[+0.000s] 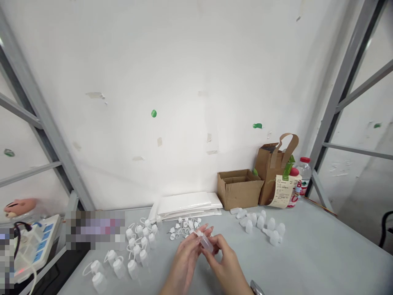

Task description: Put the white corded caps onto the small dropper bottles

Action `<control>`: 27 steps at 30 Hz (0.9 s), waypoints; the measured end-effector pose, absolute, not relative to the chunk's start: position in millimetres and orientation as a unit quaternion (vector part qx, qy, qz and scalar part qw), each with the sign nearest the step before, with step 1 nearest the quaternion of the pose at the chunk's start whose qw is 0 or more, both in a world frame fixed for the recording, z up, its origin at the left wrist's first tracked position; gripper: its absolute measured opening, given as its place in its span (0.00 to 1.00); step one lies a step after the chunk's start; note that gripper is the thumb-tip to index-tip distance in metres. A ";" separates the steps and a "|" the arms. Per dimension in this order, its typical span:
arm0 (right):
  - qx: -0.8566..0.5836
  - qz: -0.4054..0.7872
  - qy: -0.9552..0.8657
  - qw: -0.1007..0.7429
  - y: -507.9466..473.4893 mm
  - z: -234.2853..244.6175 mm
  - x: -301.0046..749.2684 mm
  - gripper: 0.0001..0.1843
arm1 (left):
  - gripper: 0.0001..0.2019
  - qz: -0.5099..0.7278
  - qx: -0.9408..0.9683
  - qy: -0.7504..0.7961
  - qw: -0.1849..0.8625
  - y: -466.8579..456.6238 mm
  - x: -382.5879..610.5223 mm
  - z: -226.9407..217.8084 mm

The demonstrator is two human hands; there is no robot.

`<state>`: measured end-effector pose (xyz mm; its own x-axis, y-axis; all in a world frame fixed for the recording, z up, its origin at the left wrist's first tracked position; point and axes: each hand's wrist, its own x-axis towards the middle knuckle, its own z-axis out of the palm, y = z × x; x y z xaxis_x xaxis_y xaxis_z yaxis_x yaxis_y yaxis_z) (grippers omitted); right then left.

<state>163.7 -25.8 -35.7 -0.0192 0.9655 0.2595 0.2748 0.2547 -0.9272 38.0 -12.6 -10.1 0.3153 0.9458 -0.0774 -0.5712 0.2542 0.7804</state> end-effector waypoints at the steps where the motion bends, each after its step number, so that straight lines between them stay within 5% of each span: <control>1: -0.500 0.346 -0.625 0.489 -25.6 -37.5 163.7 0.13 | 0.15 0.513 0.330 0.284 0.740 -12.6 38.1 -10.1; 11: -0.528 0.207 -0.656 0.497 -23.5 -56.0 163.5 0.15 | 0.17 0.498 0.318 0.287 0.754 -13.8 38.8 -14.5; 22: -0.478 0.408 -0.613 0.479 -22.8 -37.1 163.1 0.17 | 0.24 0.522 0.387 0.359 0.670 -7.7 42.1 -17.2; 27: -0.457 0.338 -0.682 0.461 -2.8 -34.2 178.3 0.14 | 0.26 0.616 0.375 0.427 0.546 3.9 28.2 -16.1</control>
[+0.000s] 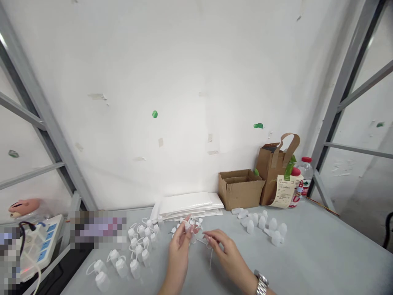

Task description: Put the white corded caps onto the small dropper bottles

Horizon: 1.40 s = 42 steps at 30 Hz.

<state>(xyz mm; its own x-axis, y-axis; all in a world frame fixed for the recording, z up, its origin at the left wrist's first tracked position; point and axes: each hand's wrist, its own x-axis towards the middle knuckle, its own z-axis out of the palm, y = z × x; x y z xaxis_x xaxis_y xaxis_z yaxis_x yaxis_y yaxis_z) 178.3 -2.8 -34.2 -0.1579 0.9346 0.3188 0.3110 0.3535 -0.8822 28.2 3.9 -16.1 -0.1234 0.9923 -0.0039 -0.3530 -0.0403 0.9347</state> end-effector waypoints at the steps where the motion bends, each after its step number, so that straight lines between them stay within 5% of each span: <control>1: -0.456 0.295 -0.702 0.460 4.9 -35.0 181.2 0.13 | 0.28 0.628 0.362 0.443 0.528 6.4 25.2 -16.3; 6: -0.424 0.086 -0.848 0.305 51.5 -42.7 182.5 0.27 | 0.26 0.625 0.362 0.510 0.468 15.6 21.2 -24.2; 10: -0.420 0.029 -0.878 0.228 74.9 -49.8 172.8 0.21 | 0.19 0.613 0.393 0.524 0.441 17.6 24.3 -30.4; 20: -0.510 0.034 -0.814 0.277 61.2 -50.5 191.3 0.12 | 0.15 0.582 0.423 0.501 0.481 17.3 26.5 -34.7; 29: -0.454 0.336 -0.612 0.553 20.3 -14.4 196.8 0.13 | 0.09 0.498 0.557 0.582 0.322 12.0 27.1 -39.7; 35: -0.413 0.345 -0.668 0.515 0.2 -7.0 179.6 0.11 | 0.13 0.409 0.647 0.586 0.267 6.6 31.2 -45.0; 42: -0.425 0.379 -0.670 0.476 10.8 -14.7 186.0 0.10 | 0.14 0.431 0.644 0.526 0.350 4.7 32.4 -46.0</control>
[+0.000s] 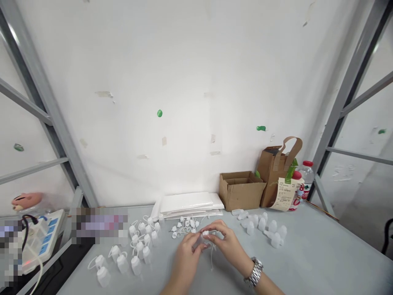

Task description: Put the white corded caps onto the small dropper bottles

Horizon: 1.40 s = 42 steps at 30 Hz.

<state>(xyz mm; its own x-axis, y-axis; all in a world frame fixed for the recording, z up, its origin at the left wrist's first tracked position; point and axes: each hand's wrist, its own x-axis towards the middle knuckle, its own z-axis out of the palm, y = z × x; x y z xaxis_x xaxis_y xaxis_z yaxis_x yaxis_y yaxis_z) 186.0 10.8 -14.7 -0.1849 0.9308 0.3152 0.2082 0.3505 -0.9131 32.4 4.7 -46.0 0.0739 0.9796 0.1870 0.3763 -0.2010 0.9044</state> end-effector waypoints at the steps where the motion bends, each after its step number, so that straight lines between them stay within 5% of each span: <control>1: -0.420 0.388 -0.671 0.473 12.0 -13.8 187.6 0.10 | 0.15 0.434 0.642 0.519 0.361 4.5 32.4 -45.9; 12: -0.469 0.278 -0.708 0.449 14.3 -27.0 186.2 0.12 | 0.16 0.417 0.699 0.519 0.261 2.0 30.3 -51.1; 21: -0.410 0.233 -0.793 0.386 9.3 -10.0 196.8 0.04 | 0.17 0.397 0.714 0.525 0.238 7.6 27.1 -54.9; 29: -0.481 0.014 -0.825 0.296 6.8 -20.2 187.6 0.08 | 0.21 0.398 0.746 0.500 0.189 1.3 30.1 -61.6; 32: -0.446 0.049 -0.843 0.296 7.6 -17.6 190.8 0.04 | 0.22 0.394 0.736 0.510 0.206 3.3 29.4 -59.3; 42: -0.439 0.177 -0.831 0.291 5.6 -20.7 191.1 0.15 | 0.21 0.384 0.748 0.506 0.192 -1.6 27.1 -50.0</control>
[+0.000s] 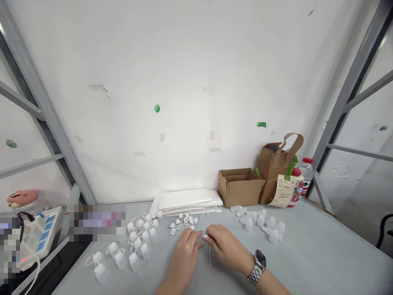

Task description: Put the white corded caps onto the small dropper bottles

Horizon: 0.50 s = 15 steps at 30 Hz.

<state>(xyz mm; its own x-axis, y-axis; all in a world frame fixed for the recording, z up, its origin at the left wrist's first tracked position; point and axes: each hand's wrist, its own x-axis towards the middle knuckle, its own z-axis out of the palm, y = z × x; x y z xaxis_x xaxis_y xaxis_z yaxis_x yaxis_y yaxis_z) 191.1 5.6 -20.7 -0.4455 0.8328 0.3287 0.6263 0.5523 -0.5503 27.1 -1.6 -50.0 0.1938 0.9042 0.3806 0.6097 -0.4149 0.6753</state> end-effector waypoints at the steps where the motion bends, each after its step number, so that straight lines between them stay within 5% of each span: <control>1: -0.448 0.212 -0.810 0.313 5.6 -23.7 187.3 0.17 | 0.20 0.385 0.758 0.500 0.163 -2.4 26.4 -50.0; 8: -0.488 0.547 -0.558 0.390 5.5 -29.3 164.2 0.32 | 0.16 0.409 0.799 0.441 0.011 -4.4 25.8 -52.1; 11: -0.485 0.573 -0.521 0.407 7.3 -22.7 169.1 0.32 | 0.15 0.432 0.768 0.468 0.065 -2.1 25.8 -51.3; 15: -0.485 0.499 -0.477 0.537 14.3 -14.9 181.9 0.27 | 0.15 0.476 0.641 0.550 0.246 4.5 24.6 -44.7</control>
